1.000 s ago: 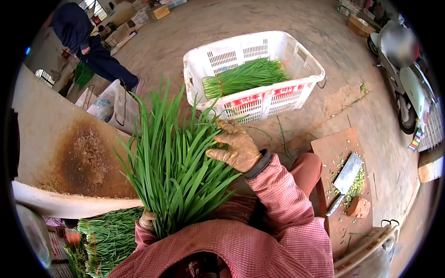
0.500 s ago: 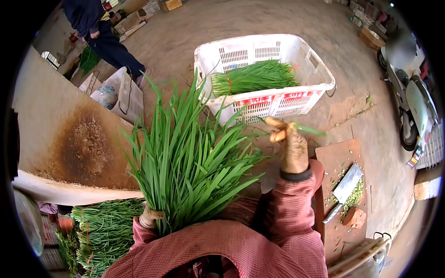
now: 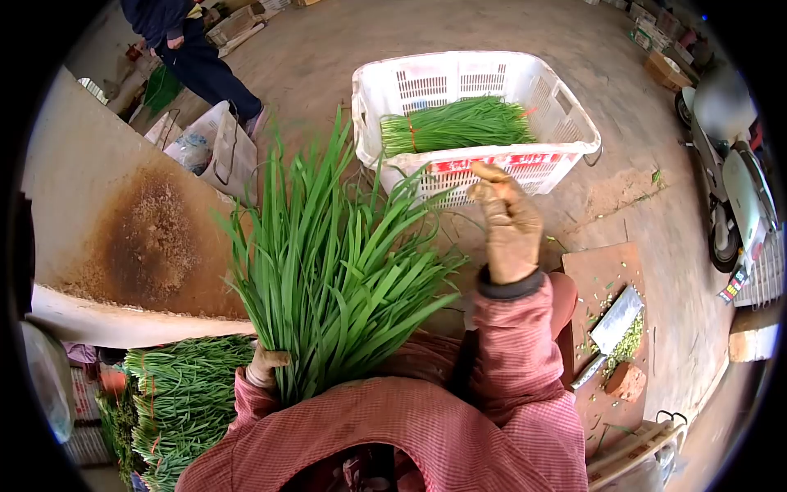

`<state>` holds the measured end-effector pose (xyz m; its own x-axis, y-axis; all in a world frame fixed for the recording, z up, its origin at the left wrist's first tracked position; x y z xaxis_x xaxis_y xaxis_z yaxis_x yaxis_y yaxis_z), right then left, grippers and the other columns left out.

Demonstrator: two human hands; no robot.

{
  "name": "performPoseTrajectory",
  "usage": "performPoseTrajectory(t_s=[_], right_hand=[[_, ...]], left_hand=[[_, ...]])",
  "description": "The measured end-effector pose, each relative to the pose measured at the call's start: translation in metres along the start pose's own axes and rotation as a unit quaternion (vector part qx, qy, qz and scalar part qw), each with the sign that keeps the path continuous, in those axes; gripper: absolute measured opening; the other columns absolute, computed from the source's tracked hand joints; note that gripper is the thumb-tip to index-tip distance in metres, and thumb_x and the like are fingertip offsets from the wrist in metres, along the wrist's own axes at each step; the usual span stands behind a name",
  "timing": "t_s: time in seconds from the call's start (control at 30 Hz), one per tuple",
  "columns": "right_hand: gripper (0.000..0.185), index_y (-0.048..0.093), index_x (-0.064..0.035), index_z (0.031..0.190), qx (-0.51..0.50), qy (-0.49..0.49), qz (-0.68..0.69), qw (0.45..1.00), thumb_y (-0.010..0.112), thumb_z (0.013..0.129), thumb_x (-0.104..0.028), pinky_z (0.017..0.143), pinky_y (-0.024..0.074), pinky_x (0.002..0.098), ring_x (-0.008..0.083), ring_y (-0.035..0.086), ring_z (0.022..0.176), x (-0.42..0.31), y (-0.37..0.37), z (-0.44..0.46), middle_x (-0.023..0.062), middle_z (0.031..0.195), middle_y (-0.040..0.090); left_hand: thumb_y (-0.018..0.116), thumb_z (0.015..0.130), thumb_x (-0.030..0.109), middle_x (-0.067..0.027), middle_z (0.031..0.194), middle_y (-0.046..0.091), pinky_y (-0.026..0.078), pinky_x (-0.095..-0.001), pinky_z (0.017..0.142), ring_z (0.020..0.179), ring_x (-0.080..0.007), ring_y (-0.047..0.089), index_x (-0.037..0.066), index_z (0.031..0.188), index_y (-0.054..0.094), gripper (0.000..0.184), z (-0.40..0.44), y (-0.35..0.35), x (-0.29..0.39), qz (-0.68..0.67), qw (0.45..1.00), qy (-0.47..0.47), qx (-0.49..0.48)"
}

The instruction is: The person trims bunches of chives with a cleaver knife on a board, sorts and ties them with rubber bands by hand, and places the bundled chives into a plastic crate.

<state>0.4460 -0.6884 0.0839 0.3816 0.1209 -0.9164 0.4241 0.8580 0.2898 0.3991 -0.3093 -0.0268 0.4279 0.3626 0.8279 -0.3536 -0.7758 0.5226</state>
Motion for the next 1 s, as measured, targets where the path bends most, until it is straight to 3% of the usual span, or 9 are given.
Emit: performPoseTrajectory(t_s=[0.1, 0.17, 0.33, 0.43, 0.5, 0.63, 0.8, 0.93, 1.0], right_hand=[[0.012, 0.063, -0.0053, 0.082, -0.155, -0.062, -0.071, 0.983, 0.061, 0.078, -0.017, 0.101, 0.0234, 0.0403, 0.024, 0.047, 0.108, -0.014, 0.001, -0.007, 0.0123, 0.109, 0.056], [0.022, 0.063, -0.0071, 0.091, -0.231, -0.146, -0.171, 0.947, 0.065, 0.075, -0.022, 0.103, 0.0203, 0.0412, 0.0244, 0.042, 0.115, -0.023, 0.021, -0.016, 0.0107, 0.114, 0.054], [0.025, 0.063, -0.0052, 0.094, -0.234, -0.192, -0.332, 0.893, 0.067, 0.071, -0.014, 0.098, 0.03, 0.0396, 0.0268, 0.035, 0.119, 0.014, 0.066, -0.008, 0.007, 0.118, 0.051], [0.02, 0.061, -0.0045, 0.097, -0.346, -0.137, -0.217, 0.903, 0.059, 0.077, -0.004, 0.087, 0.042, 0.0329, 0.0214, 0.047, 0.106, 0.027, 0.08, -0.014, 0.0057, 0.11, 0.055], [0.021, 0.059, -0.0048, 0.102, -0.309, 0.158, -0.073, 0.935, 0.054, 0.082, -0.004, 0.069, 0.0484, 0.0245, 0.0134, 0.057, 0.091, 0.042, 0.072, -0.022, 0.0055, 0.095, 0.061], [0.024, 0.056, -0.0036, 0.107, -0.301, 0.221, -0.158, 0.914, 0.055, 0.082, -0.005, 0.045, 0.0435, 0.016, 0.0073, 0.059, 0.074, 0.044, 0.062, -0.021, 0.0047, 0.088, 0.061], [0.031, 0.055, -0.0039, 0.107, -0.363, 0.283, -0.181, 0.869, 0.063, 0.078, -0.011, 0.049, 0.0435, 0.018, 0.0064, 0.053, 0.065, 0.061, 0.059, -0.024, 0.0051, 0.083, 0.062], [0.035, 0.057, -0.0018, 0.103, -0.436, 0.177, -0.295, 0.832, 0.069, 0.073, -0.015, 0.063, 0.0461, 0.0228, 0.0097, 0.054, 0.066, 0.067, 0.068, -0.024, 0.0057, 0.082, 0.062], [0.024, 0.061, 0.0002, 0.09, -0.407, 0.165, -0.226, 0.87, 0.069, 0.072, -0.014, 0.06, 0.0462, 0.0243, 0.0118, 0.056, 0.065, 0.073, 0.068, -0.025, 0.0067, 0.073, 0.063]], left_hand=[[0.065, 0.064, -0.004, -0.0105, 0.108, 0.054, 0.048, -0.0374, 0.076, 0.094, -0.0227, 0.055, 0.004, 0.117, 0.044, 0.057, 0.007, -0.008, 0.002, 0.162, 0.983, 0.024, -0.086], [0.067, 0.063, -0.003, -0.01, 0.109, 0.053, 0.047, -0.0378, 0.077, 0.094, -0.0226, 0.054, 0.005, 0.117, 0.044, 0.059, 0.009, -0.008, -0.006, 0.115, 0.99, 0.015, -0.076], [0.069, 0.061, -0.003, -0.0078, 0.109, 0.052, 0.046, -0.0369, 0.078, 0.093, -0.0211, 0.053, 0.008, 0.117, 0.045, 0.061, 0.008, -0.002, -0.006, 0.064, 0.997, -0.002, -0.047], [0.065, 0.062, -0.008, -0.0052, 0.107, 0.053, 0.047, -0.0339, 0.075, 0.094, -0.0199, 0.052, 0.009, 0.115, 0.047, 0.058, 0.006, 0.0, -0.005, 0.029, 0.998, 0.04, -0.049], [0.066, 0.061, -0.009, -0.005, 0.106, 0.053, 0.047, -0.0335, 0.074, 0.093, -0.0196, 0.052, 0.008, 0.114, 0.047, 0.058, 0.006, -0.003, -0.006, 0.008, 0.999, 0.017, -0.045], [0.064, 0.06, -0.009, -0.0052, 0.104, 0.054, 0.048, -0.0334, 0.071, 0.091, -0.0187, 0.053, 0.007, 0.111, 0.049, 0.056, 0.01, 0.008, -0.002, 0.021, 0.999, 0.019, -0.029], [0.063, 0.059, -0.009, -0.0053, 0.1, 0.056, 0.049, -0.0333, 0.071, 0.088, -0.0189, 0.054, 0.007, 0.11, 0.05, 0.055, 0.009, -0.011, -0.014, 0.036, 0.998, -0.041, 0.027], [0.064, 0.057, -0.004, -0.0092, 0.101, 0.056, 0.049, -0.0335, 0.074, 0.089, -0.0225, 0.056, 0.004, 0.114, 0.047, 0.06, 0.011, -0.007, -0.005, 0.079, 0.997, 0.007, -0.014], [0.065, 0.056, -0.001, -0.0127, 0.103, 0.056, 0.05, -0.0343, 0.075, 0.092, -0.026, 0.056, 0.002, 0.118, 0.043, 0.066, 0.011, -0.009, -0.005, 0.121, 0.992, 0.016, -0.025]])
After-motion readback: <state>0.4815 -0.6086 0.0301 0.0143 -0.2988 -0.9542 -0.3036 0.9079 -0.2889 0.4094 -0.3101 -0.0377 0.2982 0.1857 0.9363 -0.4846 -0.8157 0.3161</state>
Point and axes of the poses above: each hand's wrist, its own z-axis towards the middle knuckle, its own y-axis out of the palm, x = y × z, the point moved 6 cm from there along z, towards the middle knuckle
